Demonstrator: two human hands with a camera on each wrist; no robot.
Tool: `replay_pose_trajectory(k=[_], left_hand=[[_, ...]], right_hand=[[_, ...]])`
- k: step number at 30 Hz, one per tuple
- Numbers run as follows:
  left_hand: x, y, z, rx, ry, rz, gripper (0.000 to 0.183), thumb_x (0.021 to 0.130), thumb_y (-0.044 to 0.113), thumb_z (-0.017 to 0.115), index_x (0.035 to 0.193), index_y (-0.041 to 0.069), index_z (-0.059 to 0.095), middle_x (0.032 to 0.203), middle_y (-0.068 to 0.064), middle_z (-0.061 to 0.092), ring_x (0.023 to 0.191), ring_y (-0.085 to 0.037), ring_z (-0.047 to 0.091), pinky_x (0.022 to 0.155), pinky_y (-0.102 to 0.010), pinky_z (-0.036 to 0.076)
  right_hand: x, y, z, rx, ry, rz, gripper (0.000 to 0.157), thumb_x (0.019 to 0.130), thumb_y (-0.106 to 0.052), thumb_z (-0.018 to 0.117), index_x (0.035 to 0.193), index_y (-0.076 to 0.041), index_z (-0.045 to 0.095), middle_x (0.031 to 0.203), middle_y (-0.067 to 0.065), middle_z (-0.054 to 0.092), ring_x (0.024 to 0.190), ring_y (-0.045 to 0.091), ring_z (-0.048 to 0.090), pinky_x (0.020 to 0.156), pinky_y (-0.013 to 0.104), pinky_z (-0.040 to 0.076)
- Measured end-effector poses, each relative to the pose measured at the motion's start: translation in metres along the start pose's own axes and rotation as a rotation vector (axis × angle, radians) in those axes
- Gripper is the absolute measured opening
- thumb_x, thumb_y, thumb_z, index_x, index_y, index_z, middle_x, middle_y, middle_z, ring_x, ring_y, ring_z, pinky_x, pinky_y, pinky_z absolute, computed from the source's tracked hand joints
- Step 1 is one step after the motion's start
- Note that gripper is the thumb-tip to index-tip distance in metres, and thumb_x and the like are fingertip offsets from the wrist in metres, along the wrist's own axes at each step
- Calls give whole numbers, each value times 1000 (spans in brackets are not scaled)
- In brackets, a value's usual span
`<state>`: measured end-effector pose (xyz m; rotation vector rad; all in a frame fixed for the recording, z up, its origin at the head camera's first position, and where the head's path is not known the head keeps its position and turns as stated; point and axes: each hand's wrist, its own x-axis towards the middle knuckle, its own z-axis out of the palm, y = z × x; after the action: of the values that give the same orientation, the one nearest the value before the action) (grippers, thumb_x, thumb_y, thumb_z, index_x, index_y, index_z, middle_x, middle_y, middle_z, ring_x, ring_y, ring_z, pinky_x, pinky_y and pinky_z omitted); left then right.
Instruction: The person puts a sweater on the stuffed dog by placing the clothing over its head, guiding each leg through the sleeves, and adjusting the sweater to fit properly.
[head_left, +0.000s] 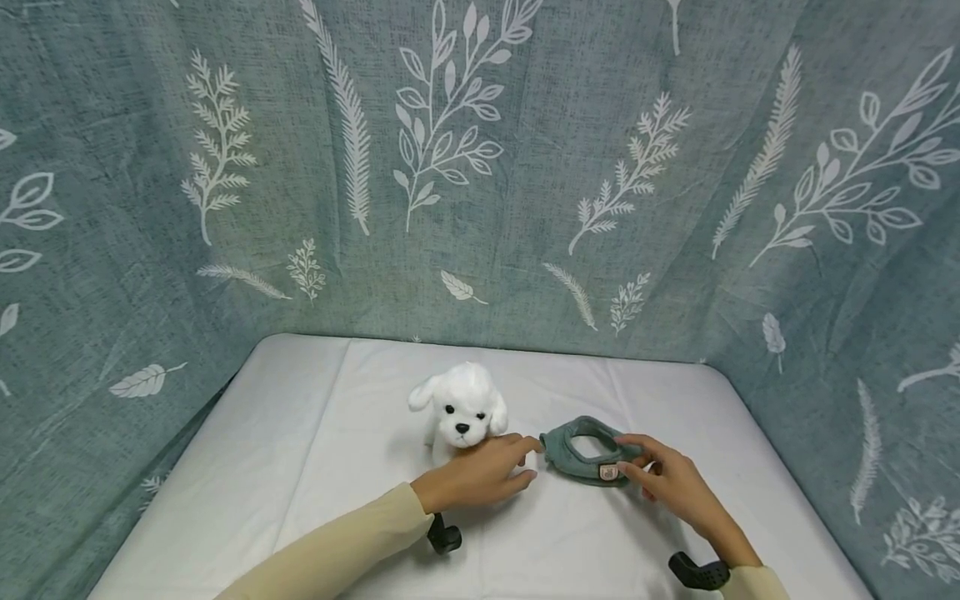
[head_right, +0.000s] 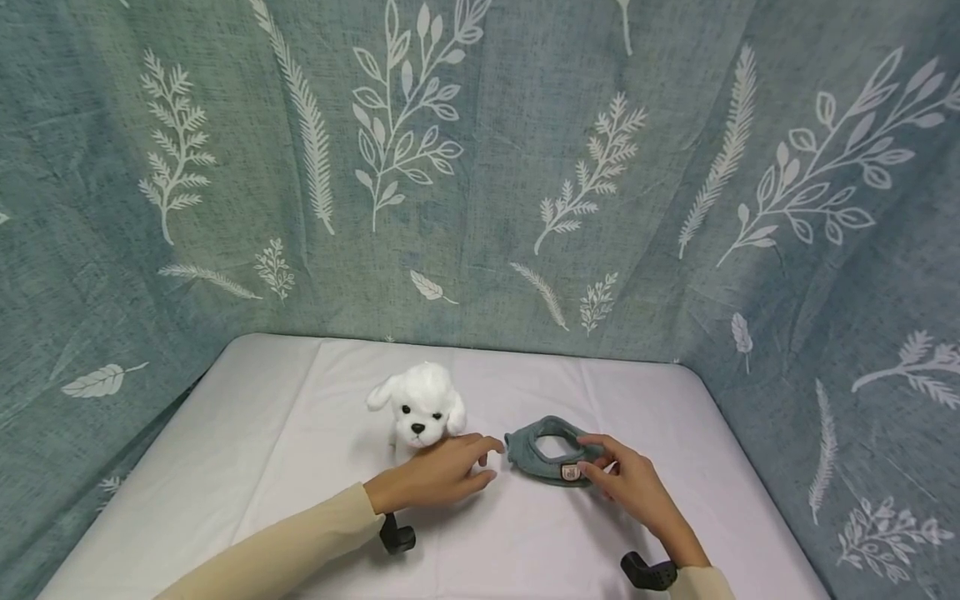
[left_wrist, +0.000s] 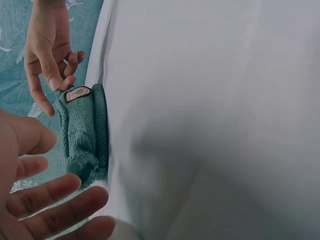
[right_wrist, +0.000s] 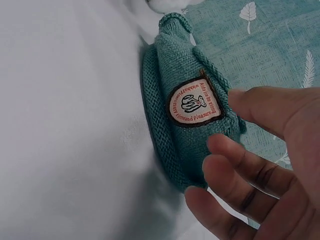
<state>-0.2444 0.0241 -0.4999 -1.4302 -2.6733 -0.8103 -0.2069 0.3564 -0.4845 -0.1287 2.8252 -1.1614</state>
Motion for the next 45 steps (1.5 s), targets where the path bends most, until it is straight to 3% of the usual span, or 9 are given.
replay_pose_trajectory(k=[10,14,22,36,45], left_hand=[[30,2,14,33,29,8,37,106,27,60,140,14,58,107,-4,67,83,-1,59,62,-13,44],[39,0,18,44,26,-4,37,106,29,58,142,19,57,107,-3,67,79,-3,57,62,-17,44],[54,0,24,102,9,-69,44,107,36,57,148,22,55,121,-6,67,93,-13,66,70,-25,50],[65,1,33,145,-37,-113,44,107,45,53,147,28,57,118,-2,69,96,-13,67,69,-28,51],[68,0,33,78,-63,-103,37,106,39,58,141,27,64,109,3,73,83,-6,64,62,-24,45]], right_hand=[[5,7,-3,51,-38,16,52,98,-31,73,145,-18,57,94,12,67,63,22,58,54,32,49],[7,9,-3,56,-59,22,52,98,-35,71,146,-19,57,89,14,65,61,23,57,53,33,48],[11,8,-5,14,-106,22,52,99,-38,69,148,-23,57,84,14,61,57,20,54,50,33,46],[11,10,-3,16,-116,31,28,98,-31,72,121,-16,68,83,11,63,59,20,56,51,31,47],[6,7,-4,94,-179,22,32,98,-35,71,122,-14,67,85,16,64,61,20,54,54,35,48]])
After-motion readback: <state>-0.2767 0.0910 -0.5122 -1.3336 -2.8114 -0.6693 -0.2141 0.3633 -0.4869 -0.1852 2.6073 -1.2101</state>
